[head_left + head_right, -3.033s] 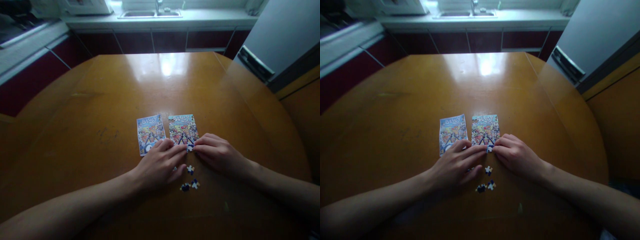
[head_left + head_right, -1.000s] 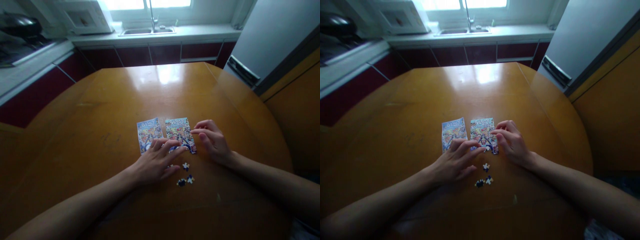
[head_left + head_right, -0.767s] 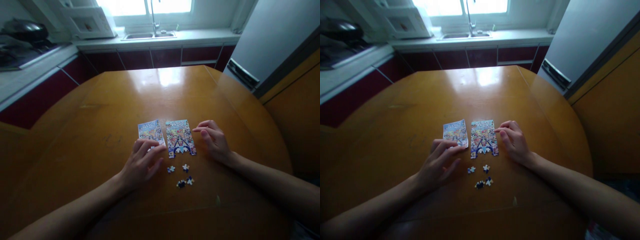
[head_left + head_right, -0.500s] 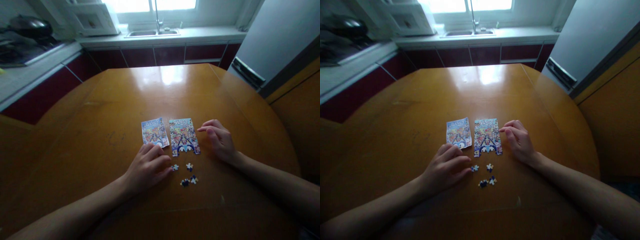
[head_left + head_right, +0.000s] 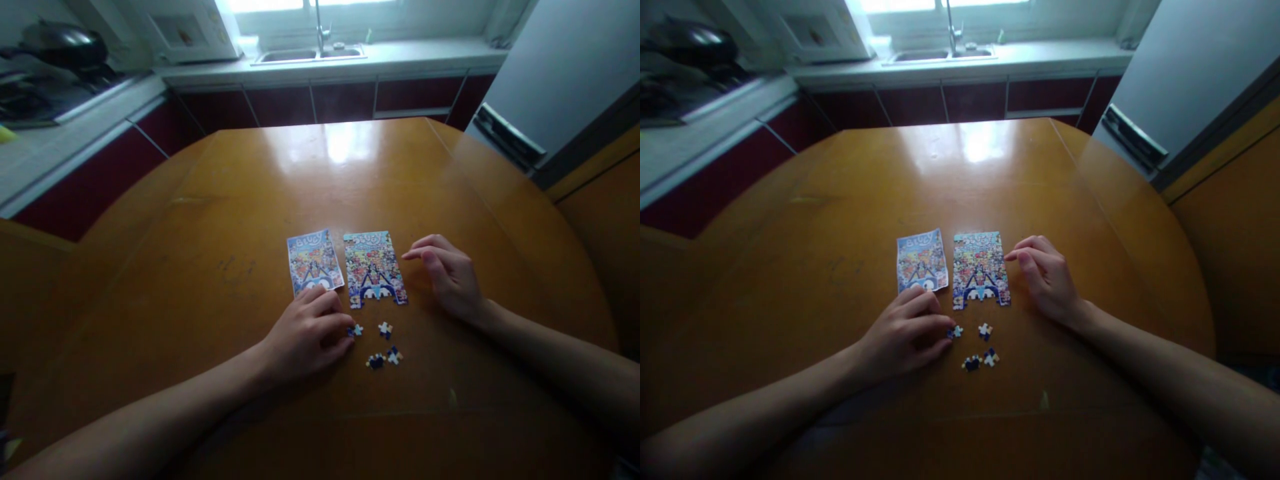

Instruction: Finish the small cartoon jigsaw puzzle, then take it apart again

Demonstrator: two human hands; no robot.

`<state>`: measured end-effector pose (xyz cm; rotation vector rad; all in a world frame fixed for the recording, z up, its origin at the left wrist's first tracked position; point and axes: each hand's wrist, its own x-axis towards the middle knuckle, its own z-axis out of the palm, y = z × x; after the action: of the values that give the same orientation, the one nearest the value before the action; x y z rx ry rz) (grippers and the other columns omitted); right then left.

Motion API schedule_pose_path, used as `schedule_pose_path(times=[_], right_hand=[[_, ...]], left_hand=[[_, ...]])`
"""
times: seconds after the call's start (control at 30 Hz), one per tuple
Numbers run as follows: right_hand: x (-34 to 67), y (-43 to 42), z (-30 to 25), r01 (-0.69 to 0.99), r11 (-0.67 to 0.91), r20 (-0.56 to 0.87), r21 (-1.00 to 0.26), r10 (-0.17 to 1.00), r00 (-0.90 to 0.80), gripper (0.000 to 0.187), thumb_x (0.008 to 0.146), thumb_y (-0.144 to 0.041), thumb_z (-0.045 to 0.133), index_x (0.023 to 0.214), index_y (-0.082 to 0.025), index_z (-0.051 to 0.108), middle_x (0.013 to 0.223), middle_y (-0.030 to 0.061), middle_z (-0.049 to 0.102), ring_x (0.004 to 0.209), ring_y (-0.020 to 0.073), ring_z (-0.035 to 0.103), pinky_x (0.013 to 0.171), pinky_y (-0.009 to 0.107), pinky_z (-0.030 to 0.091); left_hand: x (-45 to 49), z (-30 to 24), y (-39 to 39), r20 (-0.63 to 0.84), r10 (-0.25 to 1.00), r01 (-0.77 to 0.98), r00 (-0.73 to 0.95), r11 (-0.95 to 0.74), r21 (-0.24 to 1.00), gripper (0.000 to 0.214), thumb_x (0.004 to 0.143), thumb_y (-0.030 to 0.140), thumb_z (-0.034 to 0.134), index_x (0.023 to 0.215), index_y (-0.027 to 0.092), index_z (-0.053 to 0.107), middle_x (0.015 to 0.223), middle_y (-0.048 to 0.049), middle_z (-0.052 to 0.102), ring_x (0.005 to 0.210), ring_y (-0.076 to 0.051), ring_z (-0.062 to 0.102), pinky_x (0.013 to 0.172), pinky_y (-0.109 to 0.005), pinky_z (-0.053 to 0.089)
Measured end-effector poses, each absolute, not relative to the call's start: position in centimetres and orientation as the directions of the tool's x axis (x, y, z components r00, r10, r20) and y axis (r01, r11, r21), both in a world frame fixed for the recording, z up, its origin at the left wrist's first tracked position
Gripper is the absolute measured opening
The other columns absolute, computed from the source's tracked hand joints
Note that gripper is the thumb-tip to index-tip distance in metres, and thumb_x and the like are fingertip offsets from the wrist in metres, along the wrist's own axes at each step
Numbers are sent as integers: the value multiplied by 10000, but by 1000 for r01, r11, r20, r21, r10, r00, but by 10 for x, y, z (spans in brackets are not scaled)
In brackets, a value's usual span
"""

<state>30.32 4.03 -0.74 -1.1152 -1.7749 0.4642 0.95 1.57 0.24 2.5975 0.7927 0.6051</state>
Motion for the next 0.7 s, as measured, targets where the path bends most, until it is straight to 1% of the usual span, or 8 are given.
schedule_pose_path(times=[0.1,0.2,0.3,0.4,0.53,0.63,0.7], right_hand=[[304,40,-7,477,512,519,-714,845,-130,316,997,-263,441,895,-212,735,912,65,639,881,206,605,768,396,465],[304,40,-6,478,520,522,-708,841,-141,310,992,-272,448,894,-218,737,908,63,639,872,211,606,757,401,470],[303,40,-5,486,533,530,-693,833,-157,307,989,-278,452,899,-224,741,903,62,641,869,215,603,752,403,473],[302,37,-2,487,553,548,-676,819,-169,298,986,-269,458,901,-224,740,897,60,636,861,213,599,747,399,470],[299,29,3,476,593,565,-650,795,-221,261,972,-232,476,924,-213,732,891,69,628,863,215,588,750,399,468],[295,22,6,434,651,584,-623,756,-295,241,958,-214,487,965,-208,728,900,78,634,868,219,584,754,405,473],[294,20,8,413,680,597,-606,732,-329,233,950,-213,496,979,-216,727,898,78,639,863,222,585,752,409,477]], left_hand=[[10,1,17,315,578,420,753,-790,447,69,887,272,670,913,218,705,863,-40,586,825,-179,500,758,-323,442],[10,-1,20,341,563,399,753,-802,444,105,890,310,693,876,206,695,852,-37,583,807,-173,497,743,-314,441],[9,-1,21,373,547,378,749,-816,438,155,879,347,714,899,195,688,848,-38,581,795,-170,492,730,-306,439],[11,2,16,390,531,360,752,-827,432,142,886,335,708,930,202,685,846,-36,583,795,-169,488,736,-302,435],[19,9,0,328,536,377,778,-815,439,154,890,359,695,920,208,681,848,-37,585,793,-179,477,741,-315,422],[27,9,-10,270,551,409,790,-801,437,185,880,385,693,906,202,680,870,-44,587,798,-189,477,744,-332,411],[30,7,-13,258,558,419,789,-795,438,193,870,390,698,906,201,680,879,-47,589,807,-195,479,750,-343,405]])
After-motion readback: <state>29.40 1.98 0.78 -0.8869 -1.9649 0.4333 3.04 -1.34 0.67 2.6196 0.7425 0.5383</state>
